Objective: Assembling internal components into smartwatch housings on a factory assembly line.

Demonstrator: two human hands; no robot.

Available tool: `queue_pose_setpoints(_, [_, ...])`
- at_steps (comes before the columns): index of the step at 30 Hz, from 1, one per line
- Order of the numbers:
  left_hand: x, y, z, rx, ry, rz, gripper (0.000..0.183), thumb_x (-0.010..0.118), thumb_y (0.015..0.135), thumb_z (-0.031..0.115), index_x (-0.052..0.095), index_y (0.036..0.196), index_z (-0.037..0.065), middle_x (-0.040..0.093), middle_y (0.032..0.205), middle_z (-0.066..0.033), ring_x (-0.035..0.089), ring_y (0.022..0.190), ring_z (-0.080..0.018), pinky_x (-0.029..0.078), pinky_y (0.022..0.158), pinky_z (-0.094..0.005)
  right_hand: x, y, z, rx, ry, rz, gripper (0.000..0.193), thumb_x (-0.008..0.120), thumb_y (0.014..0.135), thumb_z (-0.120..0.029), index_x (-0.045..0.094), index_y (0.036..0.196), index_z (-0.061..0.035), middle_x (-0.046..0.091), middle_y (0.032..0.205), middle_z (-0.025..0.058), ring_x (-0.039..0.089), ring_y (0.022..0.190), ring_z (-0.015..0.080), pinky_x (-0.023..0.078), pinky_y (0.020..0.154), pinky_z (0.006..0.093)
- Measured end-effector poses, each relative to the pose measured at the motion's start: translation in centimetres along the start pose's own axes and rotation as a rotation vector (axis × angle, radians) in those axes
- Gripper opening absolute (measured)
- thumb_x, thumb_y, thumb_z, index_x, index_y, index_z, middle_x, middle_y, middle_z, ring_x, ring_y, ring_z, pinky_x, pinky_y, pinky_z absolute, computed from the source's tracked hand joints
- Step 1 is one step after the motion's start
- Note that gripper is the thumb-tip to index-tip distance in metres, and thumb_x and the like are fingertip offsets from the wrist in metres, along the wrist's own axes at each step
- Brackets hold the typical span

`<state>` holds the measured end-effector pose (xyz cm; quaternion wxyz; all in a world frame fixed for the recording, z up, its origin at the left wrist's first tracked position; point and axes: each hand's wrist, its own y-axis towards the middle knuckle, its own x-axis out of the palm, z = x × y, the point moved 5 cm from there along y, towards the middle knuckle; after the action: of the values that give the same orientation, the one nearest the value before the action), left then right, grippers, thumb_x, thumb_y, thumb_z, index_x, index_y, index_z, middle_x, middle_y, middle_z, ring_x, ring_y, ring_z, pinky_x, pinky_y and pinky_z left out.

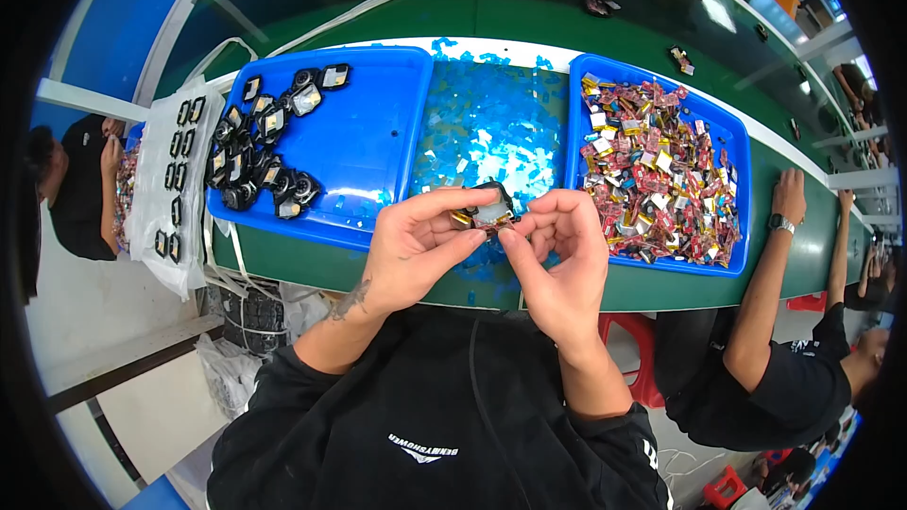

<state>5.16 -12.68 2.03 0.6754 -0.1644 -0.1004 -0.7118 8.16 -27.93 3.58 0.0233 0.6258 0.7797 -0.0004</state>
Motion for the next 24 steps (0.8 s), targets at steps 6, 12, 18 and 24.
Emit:
queue_pose_setpoints(6, [0.4, -0.4, -0.6, 0.058, 0.069, 0.061, 0.039, 0.06, 0.087, -0.011, 0.058, 0.125, -0.004, 0.058, 0.121, -0.0115, 0.061, 0.11, -0.0179, 0.052, 0.091, -0.0288, 0.0, 0.1, 0.4, 0.009, -0.037, 0.026, 0.033, 0.071, 0.08, 0.004, 0.05, 0.104, -0.004, 0.059, 0.079, -0.0011, 0.048, 0.068, 0.0021, 0.037, 0.061, 0.0171])
queue_pose_setpoints(12, [0.9, -0.5, -0.9, 0.093, -0.034, 0.136, 0.045, 0.06, 0.088, -0.007, 0.053, 0.132, 0.001, 0.062, 0.121, -0.0126, 0.063, 0.107, -0.0154, 0.054, 0.087, -0.0259, 0.2, -0.5, 1.0, -0.033, -0.063, 0.078, 0.033, 0.07, 0.081, 0.003, 0.05, 0.106, -0.004, 0.057, 0.077, -0.0023, 0.048, 0.068, 0.0024, 0.037, 0.06, 0.017])
queue_pose_setpoints(18, [0.4, -0.3, -1.2, 0.092, -0.038, 0.144, 0.048, 0.059, 0.088, -0.008, 0.048, 0.135, -0.001, 0.065, 0.116, -0.0144, 0.064, 0.105, -0.0169, 0.053, 0.087, -0.0267, 1.1, -0.3, 1.5, 0.038, 0.104, 0.102, 0.038, 0.066, 0.083, 0.006, 0.048, 0.116, -0.002, 0.056, 0.086, 0.0007, 0.051, 0.074, 0.0043, 0.042, 0.063, 0.0175])
queue_pose_setpoints(24, [-0.1, -0.7, -0.7, 0.117, -0.024, 0.192, 0.051, 0.056, 0.091, -0.005, 0.044, 0.14, 0.005, 0.062, 0.121, -0.0134, 0.064, 0.102, -0.0138, 0.053, 0.08, -0.0234, 2.2, 1.1, 0.5, 0.029, 0.104, -0.041, 0.042, 0.065, 0.082, 0.007, 0.048, 0.119, -0.0023, 0.057, 0.09, 0.0019, 0.055, 0.077, 0.0056, 0.044, 0.065, 0.0179])
